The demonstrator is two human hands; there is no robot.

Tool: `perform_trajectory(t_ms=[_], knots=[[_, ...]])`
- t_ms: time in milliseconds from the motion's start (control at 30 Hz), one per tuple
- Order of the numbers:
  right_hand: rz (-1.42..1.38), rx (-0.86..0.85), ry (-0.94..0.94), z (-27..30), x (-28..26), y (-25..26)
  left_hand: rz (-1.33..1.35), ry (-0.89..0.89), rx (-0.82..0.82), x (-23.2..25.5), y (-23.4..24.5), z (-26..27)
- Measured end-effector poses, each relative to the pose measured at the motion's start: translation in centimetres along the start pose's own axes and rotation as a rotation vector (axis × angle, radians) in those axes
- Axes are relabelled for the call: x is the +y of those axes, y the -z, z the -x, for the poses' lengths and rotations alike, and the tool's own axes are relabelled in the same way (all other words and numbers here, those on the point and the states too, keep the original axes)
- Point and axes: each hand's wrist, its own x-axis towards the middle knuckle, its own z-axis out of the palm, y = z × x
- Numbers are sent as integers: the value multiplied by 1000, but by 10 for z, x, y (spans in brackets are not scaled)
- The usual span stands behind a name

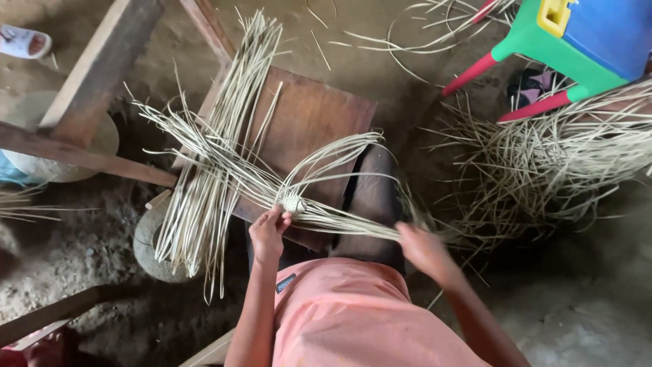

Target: Weaving long, thin straw or palm leaf strips together to create a larger piece of material.

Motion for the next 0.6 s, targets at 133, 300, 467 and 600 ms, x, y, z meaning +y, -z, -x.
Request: perform_trajectory(t_ms=[133, 300, 467, 600], knots=[[86, -304, -144, 64, 60, -17, -93, -20, -57, -15, 4, -4], [-29, -583, -159, 38, 26, 20, -94, -71, -81, -17, 4, -5], [-23, 271, 332, -70, -80, 65, -38, -91, -194, -13, 0, 11], [-15, 456, 580, -139, -138, 49, -100, -135, -238, -21, 7, 13]])
